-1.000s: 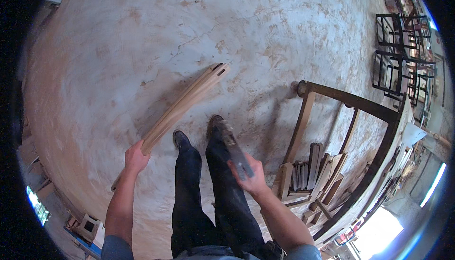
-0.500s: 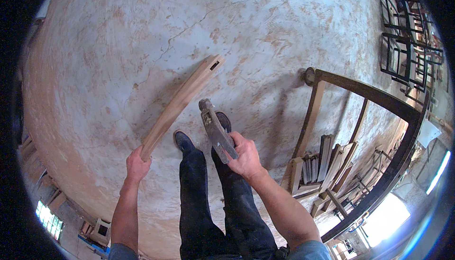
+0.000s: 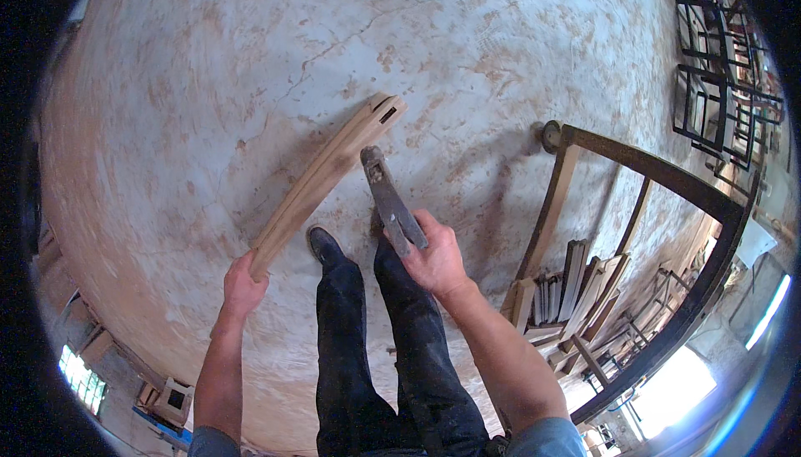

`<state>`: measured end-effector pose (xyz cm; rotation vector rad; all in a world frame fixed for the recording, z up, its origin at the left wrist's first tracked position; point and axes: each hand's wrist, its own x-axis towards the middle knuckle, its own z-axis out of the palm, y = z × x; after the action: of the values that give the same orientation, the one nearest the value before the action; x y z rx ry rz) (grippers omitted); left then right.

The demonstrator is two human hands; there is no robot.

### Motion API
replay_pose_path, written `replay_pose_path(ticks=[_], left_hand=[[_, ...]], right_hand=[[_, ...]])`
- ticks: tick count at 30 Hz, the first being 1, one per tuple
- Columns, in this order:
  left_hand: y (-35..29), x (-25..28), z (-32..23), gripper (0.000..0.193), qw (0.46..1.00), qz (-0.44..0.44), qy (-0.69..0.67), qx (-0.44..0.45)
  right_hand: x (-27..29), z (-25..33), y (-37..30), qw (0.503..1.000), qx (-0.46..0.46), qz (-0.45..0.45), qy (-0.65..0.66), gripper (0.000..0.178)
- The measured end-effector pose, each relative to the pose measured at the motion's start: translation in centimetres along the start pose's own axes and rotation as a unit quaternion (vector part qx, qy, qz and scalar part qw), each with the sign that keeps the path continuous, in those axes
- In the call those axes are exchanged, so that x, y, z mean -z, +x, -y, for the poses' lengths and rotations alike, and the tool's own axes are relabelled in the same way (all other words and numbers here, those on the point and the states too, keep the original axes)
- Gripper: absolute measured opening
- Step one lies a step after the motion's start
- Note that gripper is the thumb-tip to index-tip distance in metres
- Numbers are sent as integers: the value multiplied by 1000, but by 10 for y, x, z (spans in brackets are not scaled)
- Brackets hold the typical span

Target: The person applies glue to the joints of wooden pieces with a brush and assembles a frame by fitting the pieces together and hammering them to secure the structure.

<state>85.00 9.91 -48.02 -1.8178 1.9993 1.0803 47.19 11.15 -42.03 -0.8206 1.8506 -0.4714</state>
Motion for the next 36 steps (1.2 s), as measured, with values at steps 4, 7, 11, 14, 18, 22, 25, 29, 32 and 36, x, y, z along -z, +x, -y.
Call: replay_pose_path(ticks=[4,7,11,14,18,22,25,29,32,36], left_hand=[[-2,-4,-7,40,1000,1,-5,-6],[-1,-6,-3,38,1000,-14,-6,-20],[0,-9,1,37,998,-39,14,-42],[3,-8,1,39,1000,-11,-4,-11],[9,-6,10,53,999,47,5,27],[15,-3,0,51,996,63,5,64],[15,-4,-6,47,992,75,10,99],[14,-6,-6,39,992,79,8,99],[13,-9,-3,42,992,69,8,103],[14,-4,-8,42,991,77,5,113]], right_hand=[[8,-1,7,999,12,-12,-46,28],[15,11,12,999,50,15,0,29],[6,-2,30,999,22,-14,-34,26],[2,0,42,998,-11,-4,-57,29],[-3,12,41,995,1,-30,-93,32],[-2,12,38,993,-41,-15,-114,33],[-2,8,37,994,-35,-8,-107,30],[-4,-1,35,998,-7,-32,-59,27],[0,-12,32,998,6,-44,-50,25],[-2,-17,29,994,70,-65,-47,28]])
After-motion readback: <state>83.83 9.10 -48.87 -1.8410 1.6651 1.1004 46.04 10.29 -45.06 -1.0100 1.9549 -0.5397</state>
